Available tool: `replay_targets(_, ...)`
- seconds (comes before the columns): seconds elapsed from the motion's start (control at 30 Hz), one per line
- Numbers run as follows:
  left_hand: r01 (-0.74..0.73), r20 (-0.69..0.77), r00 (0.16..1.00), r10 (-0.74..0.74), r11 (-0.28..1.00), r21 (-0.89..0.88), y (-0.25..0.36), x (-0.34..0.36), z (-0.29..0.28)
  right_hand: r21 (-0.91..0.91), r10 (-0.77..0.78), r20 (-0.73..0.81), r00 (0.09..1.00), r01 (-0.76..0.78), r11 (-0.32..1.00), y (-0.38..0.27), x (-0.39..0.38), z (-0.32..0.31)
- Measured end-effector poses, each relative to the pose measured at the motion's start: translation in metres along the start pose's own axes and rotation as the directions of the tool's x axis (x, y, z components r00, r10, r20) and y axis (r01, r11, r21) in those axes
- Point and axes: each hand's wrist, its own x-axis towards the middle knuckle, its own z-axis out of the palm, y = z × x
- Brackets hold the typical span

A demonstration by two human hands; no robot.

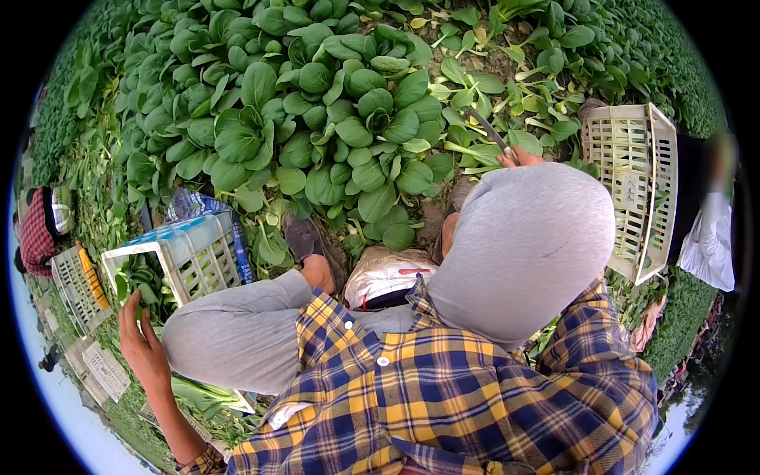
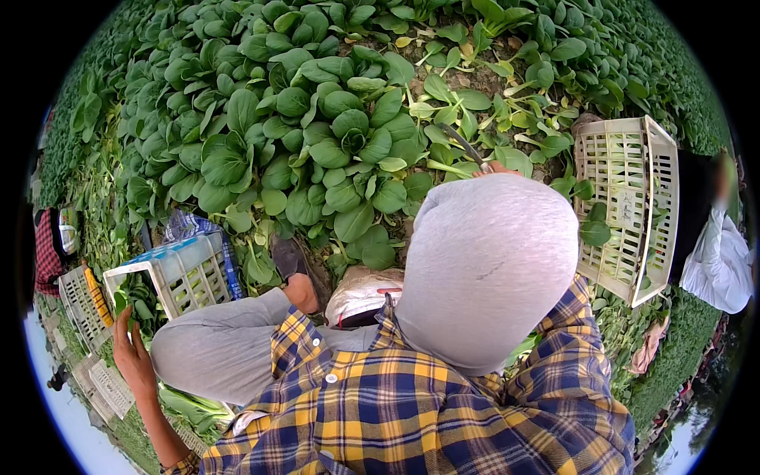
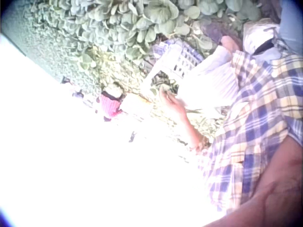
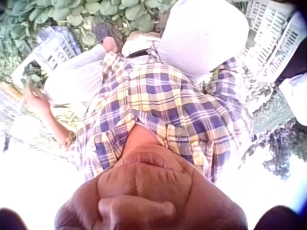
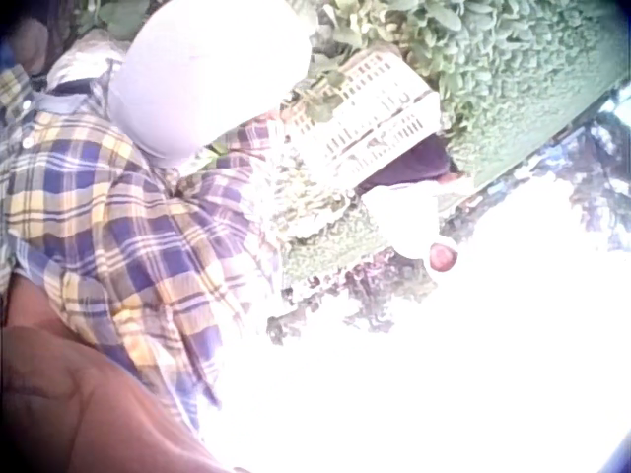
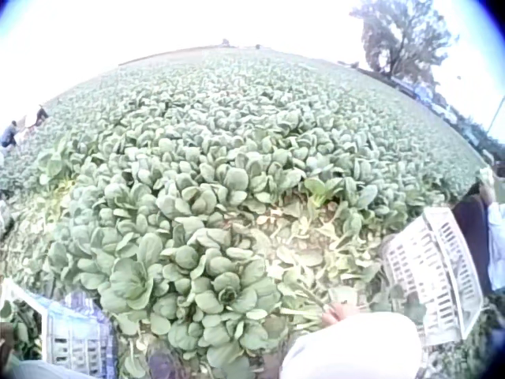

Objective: The person harvests bok choy in a field using a knife to cut the stems, gathers the vegetables into bunches, and places them into a white plastic crate. The person repeats this process, filling the crate with harvested vegetables.

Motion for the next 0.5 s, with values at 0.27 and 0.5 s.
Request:
replay_targets(0.27,-0.108,0.315,0.704,0.637,0.534,-0.838,0.31,0.056,0.141,0.04,-0.11,0.262,0.959,0.103,0.994,0.009,-0.028,0.046)
replay_targets(0.5,-0.672,0.447,0.683,0.578,0.737,0.072,0.363,0.068,0.277,0.104,-0.283,0.259,0.923,0.265,0.959,-0.004,-0.022,0.067)
